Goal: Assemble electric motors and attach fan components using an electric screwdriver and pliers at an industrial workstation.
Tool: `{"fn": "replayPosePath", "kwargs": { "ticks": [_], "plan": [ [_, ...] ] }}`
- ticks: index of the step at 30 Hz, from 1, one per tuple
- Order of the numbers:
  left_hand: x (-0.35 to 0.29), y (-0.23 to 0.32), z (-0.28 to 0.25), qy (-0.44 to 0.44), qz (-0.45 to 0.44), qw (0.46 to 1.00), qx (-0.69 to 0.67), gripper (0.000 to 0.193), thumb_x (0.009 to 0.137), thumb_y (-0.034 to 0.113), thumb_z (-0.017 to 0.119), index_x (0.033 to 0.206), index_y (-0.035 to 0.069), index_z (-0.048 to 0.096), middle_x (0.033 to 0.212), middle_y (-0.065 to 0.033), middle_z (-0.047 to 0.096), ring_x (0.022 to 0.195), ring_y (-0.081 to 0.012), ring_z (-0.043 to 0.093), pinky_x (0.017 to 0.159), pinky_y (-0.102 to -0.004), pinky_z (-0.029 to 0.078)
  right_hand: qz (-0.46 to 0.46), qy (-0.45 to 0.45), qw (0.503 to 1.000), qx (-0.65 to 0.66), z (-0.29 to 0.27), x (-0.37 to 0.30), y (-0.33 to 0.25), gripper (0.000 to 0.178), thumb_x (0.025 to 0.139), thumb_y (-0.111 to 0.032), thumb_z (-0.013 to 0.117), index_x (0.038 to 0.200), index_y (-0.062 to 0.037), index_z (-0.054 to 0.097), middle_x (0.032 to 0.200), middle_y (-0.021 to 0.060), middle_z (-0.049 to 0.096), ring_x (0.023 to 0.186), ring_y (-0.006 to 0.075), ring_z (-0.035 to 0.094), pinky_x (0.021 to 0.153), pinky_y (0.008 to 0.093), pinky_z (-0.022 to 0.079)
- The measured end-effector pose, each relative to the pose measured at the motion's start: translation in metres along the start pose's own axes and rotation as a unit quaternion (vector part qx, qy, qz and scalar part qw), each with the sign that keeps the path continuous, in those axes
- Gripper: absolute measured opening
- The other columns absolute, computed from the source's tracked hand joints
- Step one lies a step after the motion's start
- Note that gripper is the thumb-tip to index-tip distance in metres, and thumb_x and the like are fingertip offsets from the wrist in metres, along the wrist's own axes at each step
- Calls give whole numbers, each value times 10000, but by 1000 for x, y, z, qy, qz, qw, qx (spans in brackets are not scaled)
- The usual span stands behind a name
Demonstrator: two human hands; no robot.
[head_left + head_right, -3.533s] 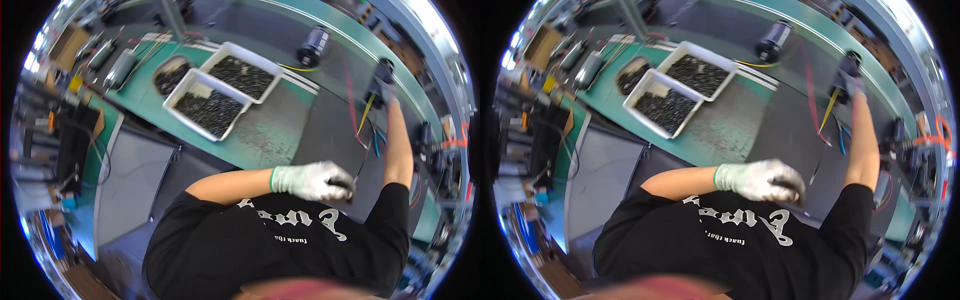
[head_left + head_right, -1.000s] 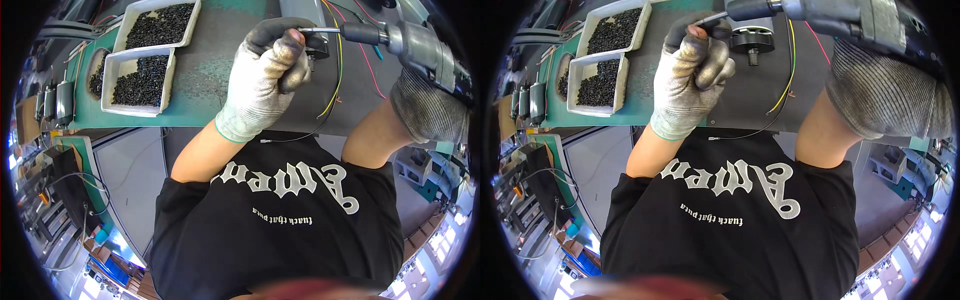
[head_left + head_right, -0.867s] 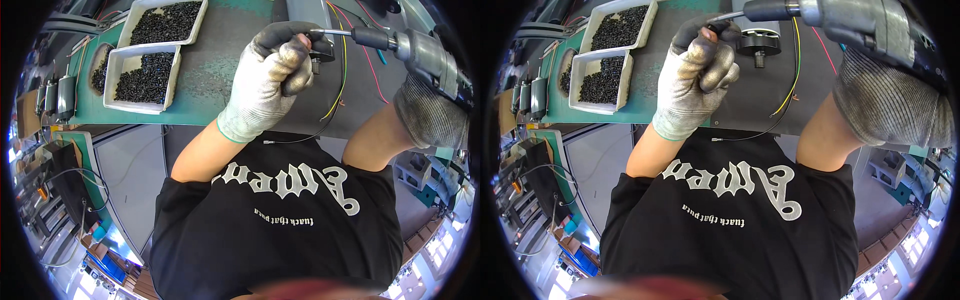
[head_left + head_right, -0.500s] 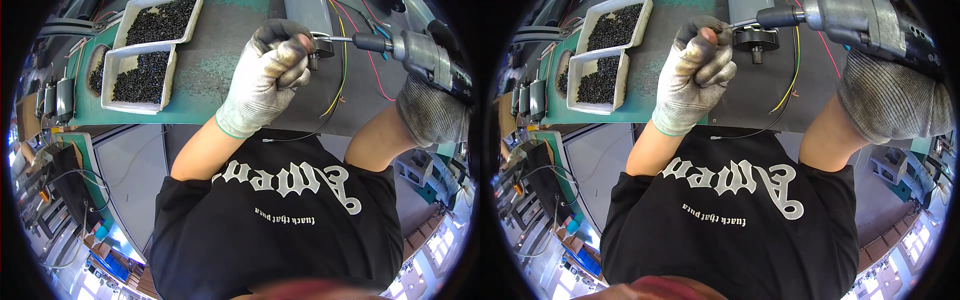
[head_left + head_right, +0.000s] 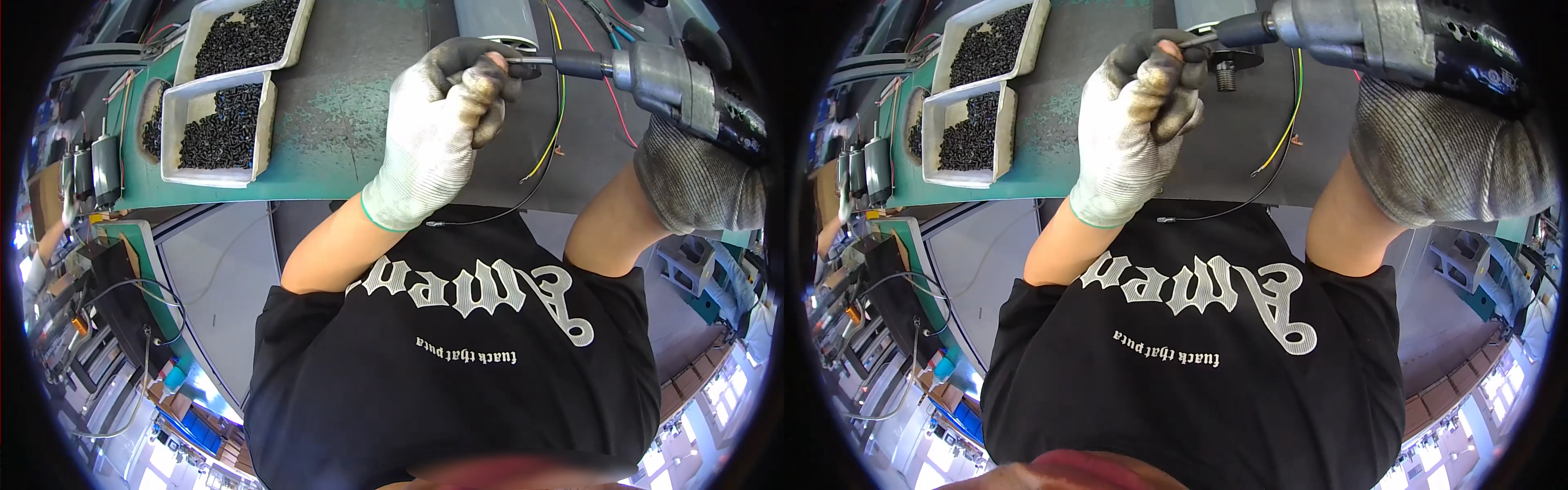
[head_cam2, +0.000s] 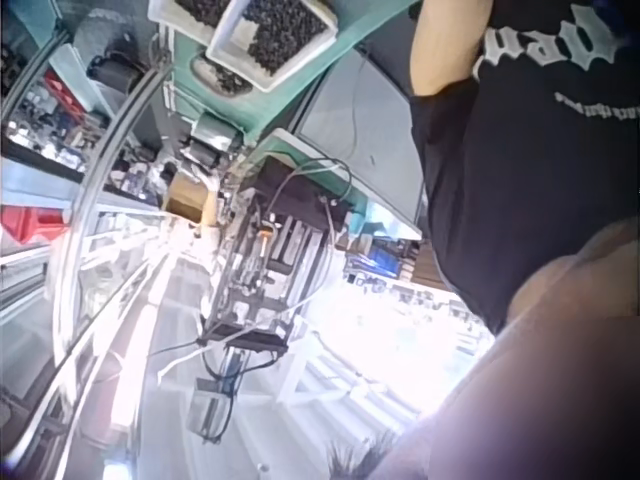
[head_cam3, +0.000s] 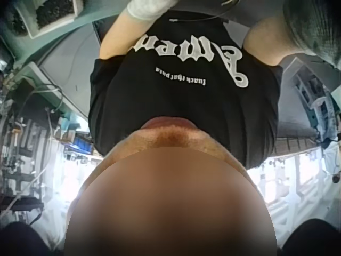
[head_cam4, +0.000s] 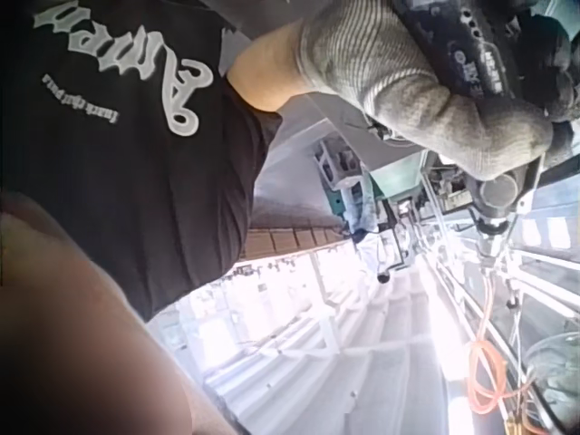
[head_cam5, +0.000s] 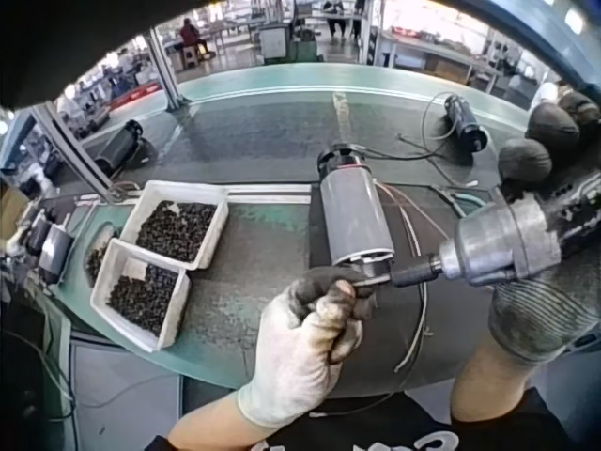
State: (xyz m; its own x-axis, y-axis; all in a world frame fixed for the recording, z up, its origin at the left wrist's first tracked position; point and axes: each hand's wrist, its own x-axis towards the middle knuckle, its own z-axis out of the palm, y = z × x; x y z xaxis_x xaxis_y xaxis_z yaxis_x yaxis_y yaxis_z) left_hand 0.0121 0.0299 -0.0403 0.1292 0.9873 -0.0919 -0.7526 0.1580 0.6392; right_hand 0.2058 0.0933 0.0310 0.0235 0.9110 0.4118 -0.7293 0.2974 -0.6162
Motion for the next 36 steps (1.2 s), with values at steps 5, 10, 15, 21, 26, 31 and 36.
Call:
{"fn": "replayPosePath", "kwargs": {
  "ticks": [5, 10, 15, 21, 26, 31, 36],
  "plan": [
    [-6, -4, -18, -95, -176, 979, -45, 267, 957, 299, 573, 986, 34, 554, 786, -42, 551, 446, -19, 285, 458, -177, 271, 24, 17, 1000, -2, -32, 3, -23, 262, 848, -173, 538, 928, 76, 539, 1004, 185, 512, 960, 295, 470, 820, 414, 447],
    [-14, -34, -15, -102, -303, 934, -160, 316, 971, 343, 538, 886, 39, 537, 721, -24, 513, 418, -70, 316, 474, -231, 335, 41, 34, 999, -8, -18, -15, -1, 252, 846, -158, 536, 926, 80, 532, 1007, 189, 499, 957, 291, 455, 810, 407, 441],
    [11, -53, -15, 140, -189, 956, -175, 215, 986, 232, 525, 984, 21, 565, 722, -22, 545, 566, -73, 430, 563, -232, 394, 48, 44, 998, -11, -46, -2, -10, 241, 845, -144, 534, 924, 84, 525, 1011, 193, 487, 955, 287, 440, 799, 400, 435],
    [10, -60, -31, 25, -218, 904, -366, 192, 991, 172, 495, 1018, -8, 555, 807, -45, 563, 591, -78, 483, 586, -226, 418, 46, 29, 999, -6, -52, -4, 1, 275, 861, -157, 519, 970, 95, 537, 1030, 207, 510, 984, 327, 485, 833, 449, 452],
    [11, -49, -10, 113, -186, 975, -38, 178, 988, 105, 467, 1087, -27, 534, 912, -75, 590, 659, -98, 546, 628, -232, 462, 35, -9, 999, -2, -47, -3, 17, 345, 889, -188, 497, 1048, 111, 561, 1059, 228, 558, 1034, 396, 570, 897, 535, 484],
    [6, -41, -14, 124, -163, 970, -129, 181, 957, 74, 518, 1101, -36, 518, 968, -89, 604, 794, -143, 620, 722, -277, 529, -1, 92, 990, -108, -26, -3, 32, 366, 899, -203, 484, 1069, 112, 561, 1068, 230, 560, 1067, 394, 562, 940, 546, 464],
    [7, -46, -22, 101, -154, 974, -129, 196, 924, 54, 571, 1083, -45, 512, 973, -99, 611, 879, -160, 626, 769, -306, 547, -29, 160, 967, -197, -3, -8, 44, 378, 906, -212, 476, 1084, 110, 562, 1075, 230, 563, 1089, 390, 558, 966, 550, 451]
  ]
}}
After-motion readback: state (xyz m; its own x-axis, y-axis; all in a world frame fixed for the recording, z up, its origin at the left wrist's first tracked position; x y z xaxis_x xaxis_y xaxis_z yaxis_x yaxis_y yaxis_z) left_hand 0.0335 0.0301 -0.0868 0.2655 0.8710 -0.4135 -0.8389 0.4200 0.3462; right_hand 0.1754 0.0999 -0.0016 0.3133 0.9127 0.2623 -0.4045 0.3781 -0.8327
